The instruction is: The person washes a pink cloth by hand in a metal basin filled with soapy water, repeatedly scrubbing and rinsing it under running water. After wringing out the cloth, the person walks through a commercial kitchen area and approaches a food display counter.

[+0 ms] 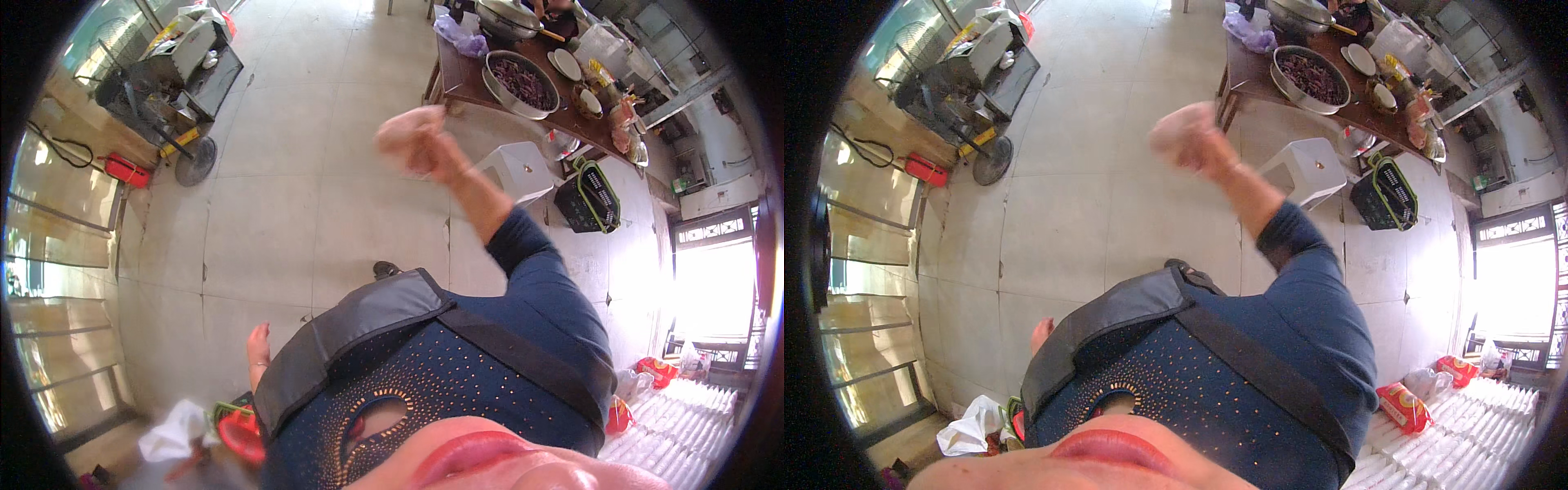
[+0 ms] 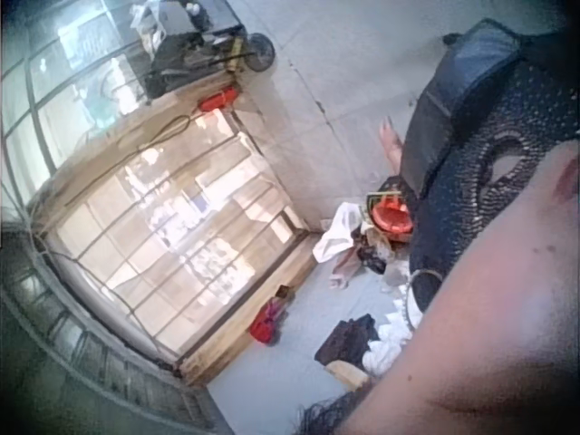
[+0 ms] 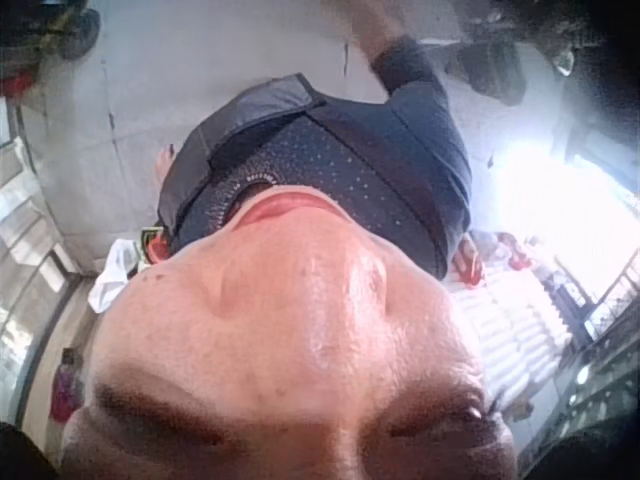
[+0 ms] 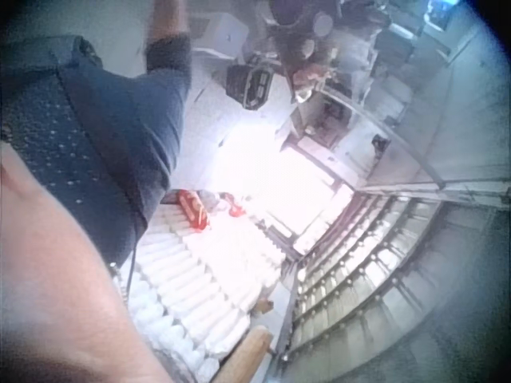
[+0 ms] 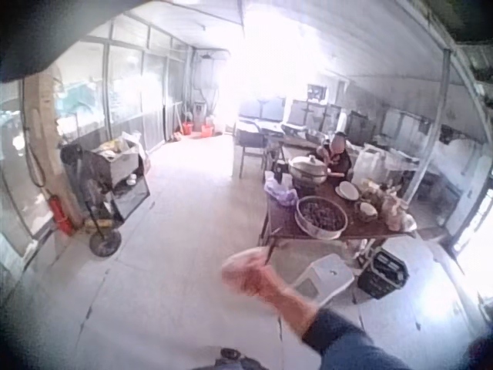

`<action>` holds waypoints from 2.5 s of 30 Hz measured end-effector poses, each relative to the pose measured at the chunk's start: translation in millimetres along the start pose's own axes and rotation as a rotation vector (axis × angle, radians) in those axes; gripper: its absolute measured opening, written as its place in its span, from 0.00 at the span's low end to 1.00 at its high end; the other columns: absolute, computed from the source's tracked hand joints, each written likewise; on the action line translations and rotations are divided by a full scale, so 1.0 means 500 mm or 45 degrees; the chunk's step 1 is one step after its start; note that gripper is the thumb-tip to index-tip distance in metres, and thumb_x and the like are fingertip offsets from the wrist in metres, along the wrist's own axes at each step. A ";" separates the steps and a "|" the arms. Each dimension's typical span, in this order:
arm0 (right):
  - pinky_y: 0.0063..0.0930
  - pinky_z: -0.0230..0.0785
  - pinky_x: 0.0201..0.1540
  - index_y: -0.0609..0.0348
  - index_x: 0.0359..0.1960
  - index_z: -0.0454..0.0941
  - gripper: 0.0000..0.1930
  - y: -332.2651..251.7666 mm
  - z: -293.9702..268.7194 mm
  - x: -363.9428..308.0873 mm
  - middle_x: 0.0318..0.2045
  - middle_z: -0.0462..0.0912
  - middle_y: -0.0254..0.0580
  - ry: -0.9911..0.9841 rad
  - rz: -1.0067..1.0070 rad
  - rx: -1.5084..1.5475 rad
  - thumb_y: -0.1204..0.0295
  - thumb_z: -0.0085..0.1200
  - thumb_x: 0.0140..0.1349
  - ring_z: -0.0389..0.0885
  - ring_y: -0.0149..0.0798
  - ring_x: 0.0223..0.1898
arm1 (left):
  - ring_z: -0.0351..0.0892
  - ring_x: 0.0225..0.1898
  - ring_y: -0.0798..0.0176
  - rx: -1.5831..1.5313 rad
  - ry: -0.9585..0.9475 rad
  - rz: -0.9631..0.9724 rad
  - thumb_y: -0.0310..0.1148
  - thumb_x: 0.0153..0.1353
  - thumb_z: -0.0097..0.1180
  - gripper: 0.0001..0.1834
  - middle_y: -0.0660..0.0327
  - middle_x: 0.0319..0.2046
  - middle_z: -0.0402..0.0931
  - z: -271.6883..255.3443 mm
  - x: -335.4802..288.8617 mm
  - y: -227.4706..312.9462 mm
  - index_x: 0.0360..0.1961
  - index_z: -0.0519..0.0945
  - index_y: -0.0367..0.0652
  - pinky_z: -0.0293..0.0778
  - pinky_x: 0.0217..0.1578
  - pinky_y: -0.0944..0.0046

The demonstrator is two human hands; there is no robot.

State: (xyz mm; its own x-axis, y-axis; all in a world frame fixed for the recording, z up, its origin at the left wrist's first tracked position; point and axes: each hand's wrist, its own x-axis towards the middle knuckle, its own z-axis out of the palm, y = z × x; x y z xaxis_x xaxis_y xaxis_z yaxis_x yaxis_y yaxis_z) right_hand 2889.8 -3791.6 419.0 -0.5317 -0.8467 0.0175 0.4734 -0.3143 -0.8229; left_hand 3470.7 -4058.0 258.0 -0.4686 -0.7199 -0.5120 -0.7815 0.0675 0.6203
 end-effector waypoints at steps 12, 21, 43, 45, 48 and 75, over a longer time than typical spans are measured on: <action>0.27 0.73 0.36 0.66 0.46 0.76 0.23 0.271 0.597 -0.048 0.38 0.80 0.40 -0.790 0.828 0.246 0.55 0.51 0.65 0.78 0.31 0.38 | 0.70 0.56 0.50 -1.656 -0.405 0.557 0.56 0.57 0.60 0.44 0.48 0.57 0.70 -0.125 -0.145 0.347 0.62 0.63 0.32 0.67 0.56 0.51; 0.26 0.66 0.27 0.52 0.39 0.78 0.14 0.471 0.569 0.156 0.32 0.77 0.37 -0.462 0.784 -0.153 0.57 0.53 0.61 0.75 0.31 0.28 | 0.81 0.31 0.56 -1.600 0.213 0.376 0.42 0.65 0.55 0.22 0.50 0.41 0.78 -0.212 -0.026 0.348 0.51 0.72 0.36 0.79 0.25 0.56; 0.35 0.74 0.41 0.60 0.39 0.76 0.14 0.991 0.870 0.610 0.26 0.79 0.43 -1.952 1.314 0.380 0.62 0.53 0.61 0.79 0.44 0.31 | 0.79 0.47 0.51 -0.362 0.301 0.914 0.44 0.65 0.52 0.21 0.49 0.49 0.77 -0.534 0.291 0.323 0.52 0.77 0.40 0.77 0.42 0.55; 0.35 0.75 0.41 0.62 0.37 0.77 0.13 1.055 0.940 0.633 0.24 0.79 0.45 -2.064 1.310 0.456 0.63 0.53 0.62 0.80 0.45 0.29 | 0.80 0.44 0.53 -1.367 0.058 0.421 0.44 0.69 0.47 0.18 0.50 0.46 0.77 -0.604 0.298 0.270 0.48 0.76 0.40 0.81 0.35 0.56; 0.36 0.73 0.44 0.60 0.41 0.78 0.13 1.087 1.047 0.689 0.33 0.80 0.44 -2.142 1.173 -0.353 0.63 0.53 0.62 0.80 0.41 0.37 | 0.82 0.33 0.47 -2.036 0.421 0.407 0.47 0.70 0.45 0.21 0.48 0.44 0.77 -0.723 0.297 0.168 0.50 0.72 0.39 0.83 0.28 0.53; 0.59 0.49 0.63 0.45 0.32 0.76 0.10 0.869 1.618 1.113 0.50 0.74 0.33 -0.562 -1.740 -1.452 0.66 0.59 0.46 0.68 0.40 0.60 | 0.73 0.57 0.49 -2.106 -0.840 0.060 0.62 0.66 0.39 0.38 0.49 0.57 0.73 -1.247 0.660 0.154 0.62 0.68 0.40 0.71 0.57 0.51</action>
State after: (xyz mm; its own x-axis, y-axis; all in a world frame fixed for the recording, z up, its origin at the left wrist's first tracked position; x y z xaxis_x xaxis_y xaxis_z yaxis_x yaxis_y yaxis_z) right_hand 3367.7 -4746.7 530.9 0.2010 -0.3761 0.9045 -0.8346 -0.5491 -0.0429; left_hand 3512.9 -4720.9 507.4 -0.8725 -0.3403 -0.3506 0.2299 -0.9191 0.3199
